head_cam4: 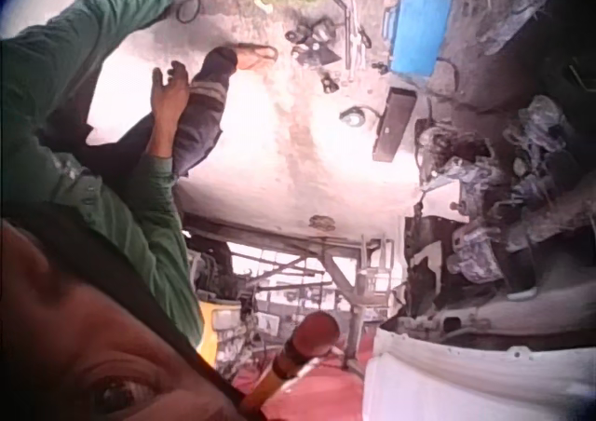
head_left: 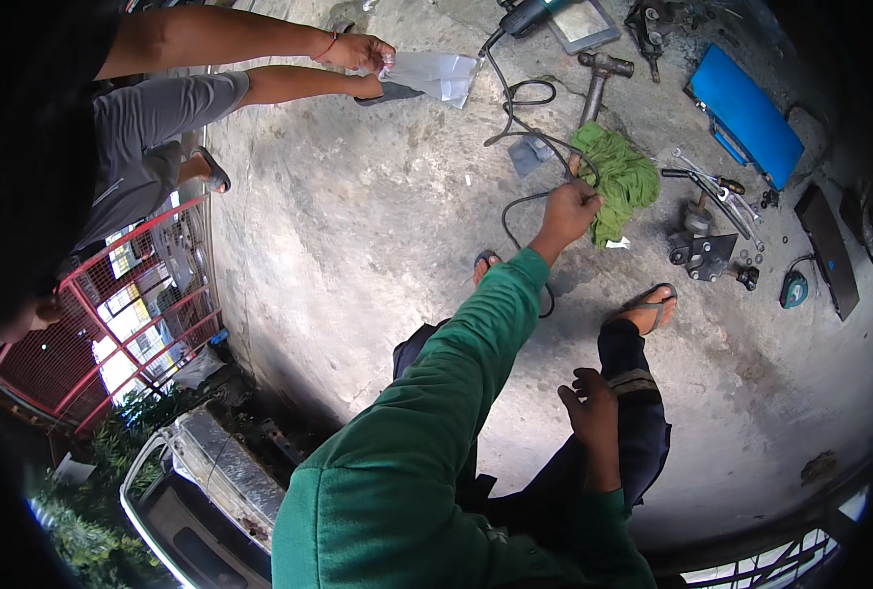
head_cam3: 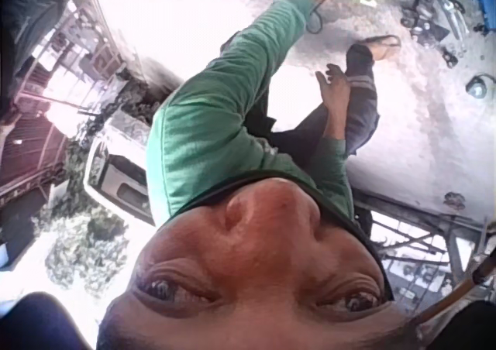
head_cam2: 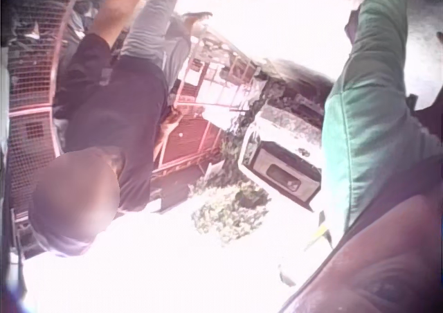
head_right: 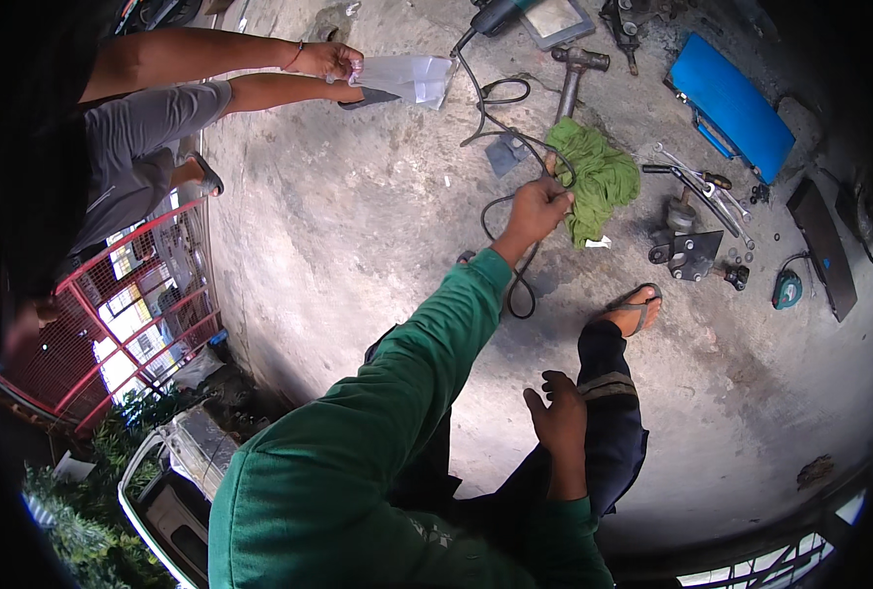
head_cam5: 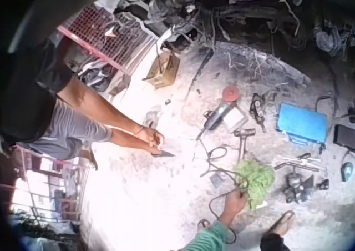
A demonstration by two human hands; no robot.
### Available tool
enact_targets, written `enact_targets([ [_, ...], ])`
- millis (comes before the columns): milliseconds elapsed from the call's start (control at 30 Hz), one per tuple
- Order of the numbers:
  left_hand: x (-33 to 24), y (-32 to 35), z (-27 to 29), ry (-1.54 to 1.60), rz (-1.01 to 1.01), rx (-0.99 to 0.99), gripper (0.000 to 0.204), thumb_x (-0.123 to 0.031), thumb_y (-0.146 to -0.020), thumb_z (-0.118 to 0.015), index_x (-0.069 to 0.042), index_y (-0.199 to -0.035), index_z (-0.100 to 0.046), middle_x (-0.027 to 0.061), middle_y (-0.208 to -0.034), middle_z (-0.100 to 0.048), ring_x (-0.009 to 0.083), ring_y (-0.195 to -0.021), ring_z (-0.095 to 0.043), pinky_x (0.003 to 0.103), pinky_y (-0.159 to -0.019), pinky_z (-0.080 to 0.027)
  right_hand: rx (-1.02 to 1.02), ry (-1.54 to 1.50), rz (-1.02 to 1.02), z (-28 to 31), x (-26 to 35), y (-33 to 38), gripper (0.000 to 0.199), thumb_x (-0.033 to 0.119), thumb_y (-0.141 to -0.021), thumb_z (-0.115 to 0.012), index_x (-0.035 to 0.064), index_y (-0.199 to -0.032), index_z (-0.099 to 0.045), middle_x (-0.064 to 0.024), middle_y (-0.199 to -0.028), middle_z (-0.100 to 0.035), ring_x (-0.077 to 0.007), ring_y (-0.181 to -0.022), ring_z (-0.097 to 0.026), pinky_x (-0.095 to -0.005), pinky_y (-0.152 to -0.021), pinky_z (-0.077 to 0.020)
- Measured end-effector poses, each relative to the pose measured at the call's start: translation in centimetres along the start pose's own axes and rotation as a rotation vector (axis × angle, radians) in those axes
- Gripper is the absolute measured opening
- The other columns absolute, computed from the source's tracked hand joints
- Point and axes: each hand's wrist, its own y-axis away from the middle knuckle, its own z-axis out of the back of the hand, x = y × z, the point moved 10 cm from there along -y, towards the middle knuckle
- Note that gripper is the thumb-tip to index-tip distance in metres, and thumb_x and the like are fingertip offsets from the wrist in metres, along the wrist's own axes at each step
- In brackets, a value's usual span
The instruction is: The person picks up a metal part and an angle grinder, then sits on the floor to grind the edges of the metal part, producing sparks. After grinding, the person stands, walks to another area, receives a plastic bag of parts from another person, and places the ground metal part under a vehicle.
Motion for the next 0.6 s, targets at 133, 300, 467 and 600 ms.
enact_targets([
  [133, 7.1, -5.6, 21.1, -0.010, 0.102, -0.604, 0.032, -0.021, -0.082, -0.084, 0.003, -0.093, -0.065, 0.0101, -0.077, -0.070, 0.0195, -0.065, -0.064, 0.034, -0.064, -0.053, -0.045, -0.026, -0.020, 0.7, 2.6, -0.6, 0.043, 0.016, -0.083, -0.081, 0.0013, -0.120, -0.065, -0.0181, -0.106, -0.072, -0.0314, -0.094, -0.072, -0.0417, -0.080, -0.0574],
  [300, 14.0, -17.4, 29.6, 0.089, 0.320, -0.667, 0.089, -0.030, -0.079, -0.090, 0.010, -0.145, -0.044, 0.0256, -0.128, -0.059, 0.0319, -0.109, -0.064, 0.042, -0.088, -0.055, -0.002, 0.000, -0.011, -1.0, 4.6, -1.7, 0.044, 0.011, -0.080, -0.082, 0.0031, -0.119, -0.065, -0.0162, -0.106, -0.072, -0.0308, -0.098, -0.072, -0.0407, -0.081, -0.0574],
  [467, 9.8, -21.6, 28.0, -0.271, -0.011, -0.564, 0.096, -0.041, -0.077, -0.090, -0.002, -0.152, -0.045, 0.0298, -0.152, -0.043, 0.0398, -0.137, -0.050, 0.046, -0.106, -0.049, 0.041, 0.004, -0.066, -3.5, 5.5, -1.9, 0.044, 0.008, -0.078, -0.083, 0.0021, -0.118, -0.065, -0.0163, -0.108, -0.072, -0.0310, -0.100, -0.072, -0.0400, -0.083, -0.0575],
  [600, 11.6, -26.0, 25.2, -0.684, -0.177, -0.273, 0.112, -0.044, -0.077, -0.085, -0.010, -0.163, -0.021, 0.0394, -0.160, -0.021, 0.0527, -0.148, -0.029, 0.053, -0.121, -0.031, 0.111, 0.035, -0.099, -4.7, 6.2, -2.7, 0.048, 0.007, -0.075, -0.084, 0.0022, -0.119, -0.066, -0.0163, -0.110, -0.072, -0.0314, -0.104, -0.071, -0.0400, -0.086, -0.0576],
])
